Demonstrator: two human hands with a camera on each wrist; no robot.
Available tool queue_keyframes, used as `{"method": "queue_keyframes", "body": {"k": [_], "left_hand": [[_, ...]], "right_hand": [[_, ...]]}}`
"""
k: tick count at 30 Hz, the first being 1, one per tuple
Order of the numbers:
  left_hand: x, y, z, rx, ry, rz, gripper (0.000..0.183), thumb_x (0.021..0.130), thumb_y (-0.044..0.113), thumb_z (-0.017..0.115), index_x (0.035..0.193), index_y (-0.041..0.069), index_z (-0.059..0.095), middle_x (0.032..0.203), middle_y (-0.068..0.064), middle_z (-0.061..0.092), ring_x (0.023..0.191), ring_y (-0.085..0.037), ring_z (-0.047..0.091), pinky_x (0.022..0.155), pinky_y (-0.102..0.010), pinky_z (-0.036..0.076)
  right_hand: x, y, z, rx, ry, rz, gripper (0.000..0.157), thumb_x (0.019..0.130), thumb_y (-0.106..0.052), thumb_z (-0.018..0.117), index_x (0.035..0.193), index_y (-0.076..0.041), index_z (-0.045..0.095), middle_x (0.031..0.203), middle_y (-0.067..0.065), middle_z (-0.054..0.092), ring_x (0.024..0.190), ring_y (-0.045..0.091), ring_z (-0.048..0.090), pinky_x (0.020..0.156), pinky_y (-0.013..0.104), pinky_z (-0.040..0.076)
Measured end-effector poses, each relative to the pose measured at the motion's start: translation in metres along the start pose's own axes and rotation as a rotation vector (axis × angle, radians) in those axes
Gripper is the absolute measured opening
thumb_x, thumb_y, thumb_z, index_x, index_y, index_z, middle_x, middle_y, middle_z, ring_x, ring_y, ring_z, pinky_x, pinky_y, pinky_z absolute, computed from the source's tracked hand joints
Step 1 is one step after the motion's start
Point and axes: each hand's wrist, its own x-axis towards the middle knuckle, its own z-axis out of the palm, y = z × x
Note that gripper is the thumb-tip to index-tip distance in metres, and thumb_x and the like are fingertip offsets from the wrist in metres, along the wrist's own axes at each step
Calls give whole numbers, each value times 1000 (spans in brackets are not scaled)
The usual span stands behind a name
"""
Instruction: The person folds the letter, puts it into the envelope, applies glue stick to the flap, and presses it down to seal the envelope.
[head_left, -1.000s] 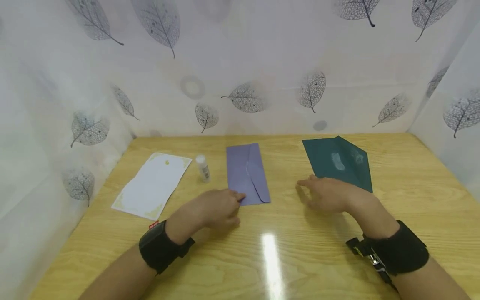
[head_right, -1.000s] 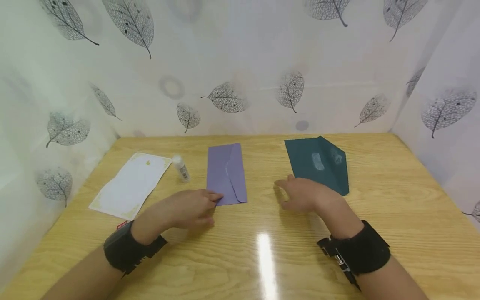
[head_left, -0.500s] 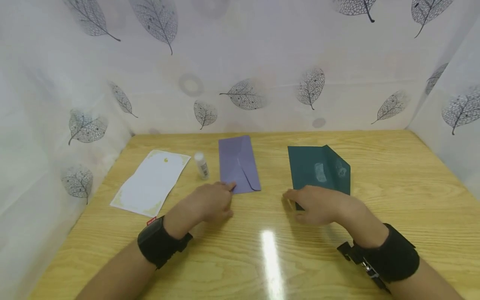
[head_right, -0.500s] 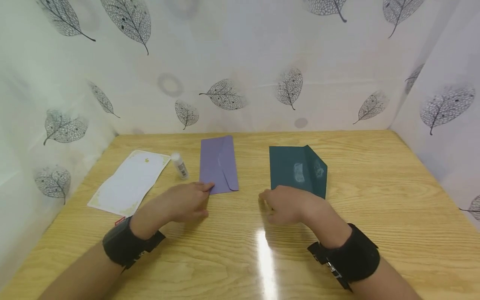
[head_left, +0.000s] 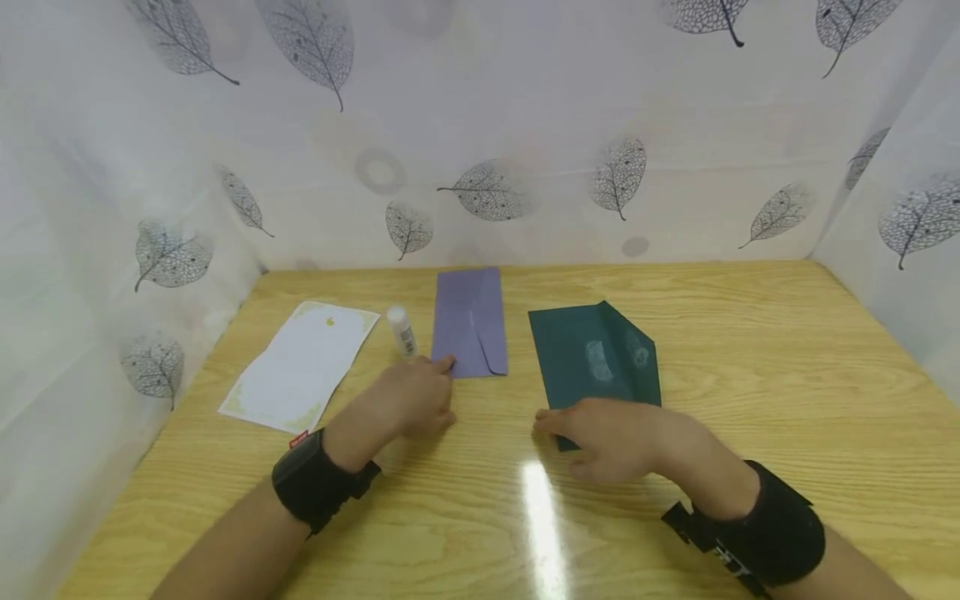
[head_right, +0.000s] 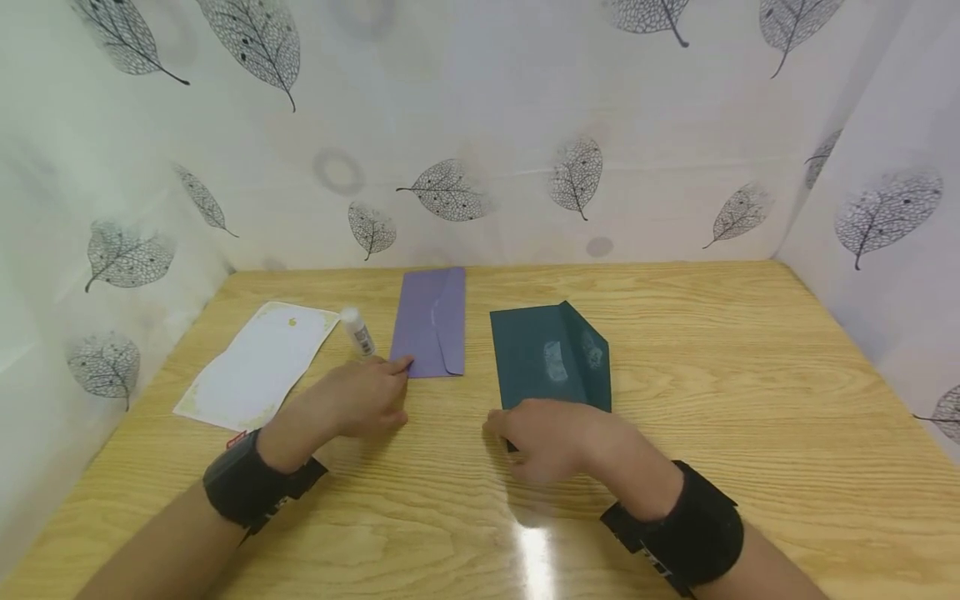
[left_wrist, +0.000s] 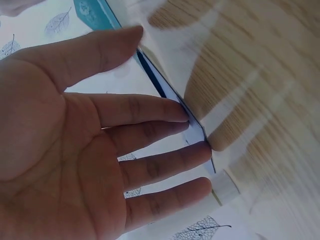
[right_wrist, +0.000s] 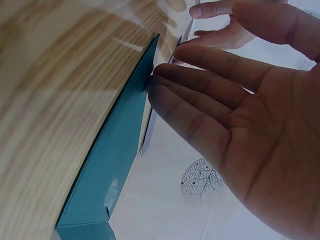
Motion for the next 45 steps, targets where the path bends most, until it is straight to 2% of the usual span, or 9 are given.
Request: {"method": "queue_keyframes", "body": {"k": [6, 11, 16, 21, 27, 30, 32, 37, 45], "left_hand": [[2, -4, 0, 14, 5, -8, 37, 86, 23, 50, 115, 1, 61, 140, -10, 42, 106, -32, 53, 76, -43, 52], [3, -6, 1, 19, 16, -22, 37, 85, 21, 49, 113, 1, 62, 138, -11, 45, 106, -33, 52, 72, -44, 53], [3, -7, 1, 36, 34, -20, 36, 84, 18, 49, 113, 0, 62, 136, -11, 47, 107, -32, 52, 75, -44, 53], [1, -11, 0, 38, 81, 7, 30, 83, 19, 50, 103, 3, 65, 125, -10, 55, 100, -31, 55, 71, -43, 53], [-10, -17, -15, 15, 220, 94, 27, 84, 23, 56, 105, 6, 62, 117, -10, 59, 100, -28, 56, 78, -42, 52], [-19, -21, -27, -58, 269, 113, 32, 84, 24, 59, 111, 7, 60, 121, -10, 58, 107, -28, 54, 87, -42, 48], [-25, -24, -36, -116, 327, 105, 27, 82, 24, 63, 105, 10, 62, 112, -6, 61, 101, -25, 56, 82, -40, 50], [-43, -44, -52, -189, 493, 7, 9, 80, 20, 68, 84, 16, 61, 86, 2, 61, 81, -17, 56, 65, -36, 50], [-59, -94, -58, -243, 543, -245, 18, 91, 27, 57, 82, 12, 63, 75, -2, 61, 64, -20, 53, 56, -40, 45]], "right_hand": [[2, -4, 5, 2, 26, -93, 45, 86, -14, 50, 130, -9, 48, 141, 11, 40, 107, 13, 53, 92, 33, 44], [4, -5, 6, 39, 36, -146, 46, 86, -13, 50, 132, -13, 48, 143, 9, 38, 109, 13, 51, 90, 29, 43], [0, 2, 2, -30, 111, -5, 54, 89, -24, 54, 139, -9, 39, 150, 9, 23, 133, 22, 24, 101, 40, 37], [-1, 12, 1, -36, 109, 157, 62, 91, -29, 55, 143, -6, 30, 153, 17, 8, 136, 37, 7, 105, 52, 28], [0, 22, 0, -34, 74, 190, 64, 88, -26, 58, 142, -6, 30, 150, 24, 9, 133, 45, 6, 103, 59, 26], [1, 22, 1, -42, 56, 197, 68, 85, -23, 62, 143, -6, 30, 150, 24, 9, 133, 45, 6, 102, 58, 29], [1, 21, 1, -53, 53, 204, 70, 83, -21, 65, 143, -7, 30, 150, 24, 10, 133, 45, 7, 101, 57, 31], [1, 18, 1, -79, 56, 210, 74, 78, -18, 71, 141, -7, 34, 149, 24, 15, 132, 45, 13, 97, 52, 37], [2, 13, 3, -111, 35, 238, 76, 75, -18, 74, 140, -9, 37, 149, 22, 19, 132, 43, 17, 94, 47, 42]]}}
